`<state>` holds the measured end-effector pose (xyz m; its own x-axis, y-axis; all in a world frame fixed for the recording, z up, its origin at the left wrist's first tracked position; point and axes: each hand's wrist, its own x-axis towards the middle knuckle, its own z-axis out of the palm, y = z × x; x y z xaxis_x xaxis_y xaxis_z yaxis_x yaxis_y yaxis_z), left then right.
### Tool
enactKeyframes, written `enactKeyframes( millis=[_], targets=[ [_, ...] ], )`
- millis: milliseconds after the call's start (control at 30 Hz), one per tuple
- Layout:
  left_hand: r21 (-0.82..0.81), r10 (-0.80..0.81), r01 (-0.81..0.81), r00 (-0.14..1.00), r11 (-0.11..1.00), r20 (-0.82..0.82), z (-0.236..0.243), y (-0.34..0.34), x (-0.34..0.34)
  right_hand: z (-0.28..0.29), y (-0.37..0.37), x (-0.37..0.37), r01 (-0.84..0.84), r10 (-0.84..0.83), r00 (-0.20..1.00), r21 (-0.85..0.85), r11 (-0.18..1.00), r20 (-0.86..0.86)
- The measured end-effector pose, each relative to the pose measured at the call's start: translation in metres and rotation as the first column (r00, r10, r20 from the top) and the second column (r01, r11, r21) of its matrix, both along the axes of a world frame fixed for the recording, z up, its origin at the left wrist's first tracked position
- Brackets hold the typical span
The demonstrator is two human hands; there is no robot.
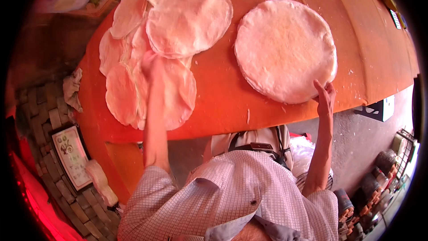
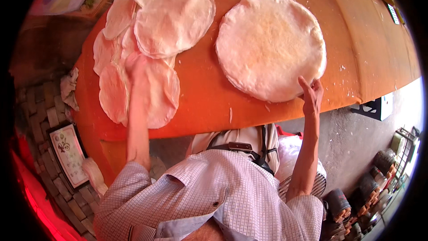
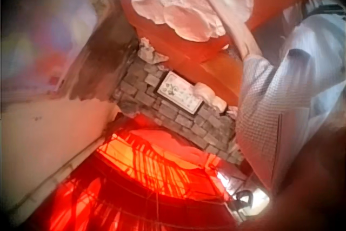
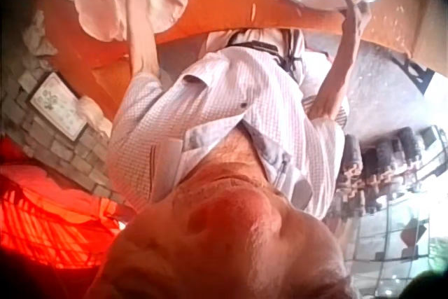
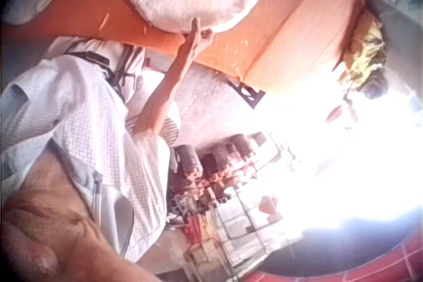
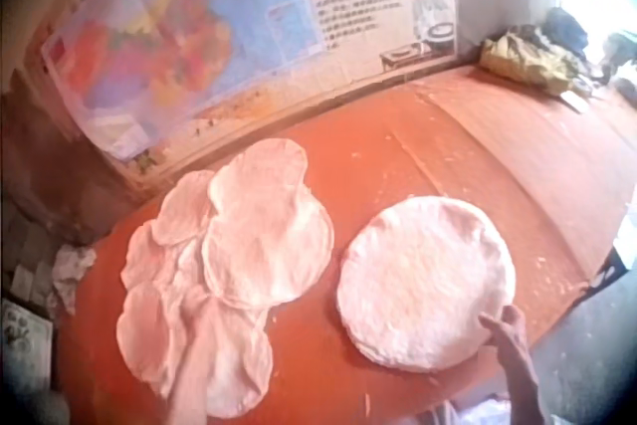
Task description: The person peels thin layers of cooked dough from a stack and places them separately on a table by hand.
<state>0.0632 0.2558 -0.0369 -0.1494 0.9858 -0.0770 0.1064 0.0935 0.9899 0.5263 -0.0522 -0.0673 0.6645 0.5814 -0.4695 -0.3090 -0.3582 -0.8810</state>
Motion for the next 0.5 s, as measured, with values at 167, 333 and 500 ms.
enactKeyframes(
  millis=[167, 333, 500],
  targets=[
    [0.132, -0.715, 0.707, 0.699, 0.695, 0.022, -0.004, -0.115, 0.221, 0.023, 0.022, -0.003, -0.045, 0.040, 0.998, 0.100, 0.994, 0.048],
    [-0.030, -0.802, 0.819, 0.552, 0.573, -0.228, 0.009, -0.189, 0.335, 0.033, 0.030, -0.001, 0.026, 0.082, 0.933, 0.292, 0.956, -0.352],
    [-0.109, -0.892, 0.886, 0.453, 0.451, -0.016, -0.015, -0.173, 0.323, 0.021, 0.028, -0.007, -0.041, 0.075, 0.976, 0.163, 0.986, -0.204]
  ],
)
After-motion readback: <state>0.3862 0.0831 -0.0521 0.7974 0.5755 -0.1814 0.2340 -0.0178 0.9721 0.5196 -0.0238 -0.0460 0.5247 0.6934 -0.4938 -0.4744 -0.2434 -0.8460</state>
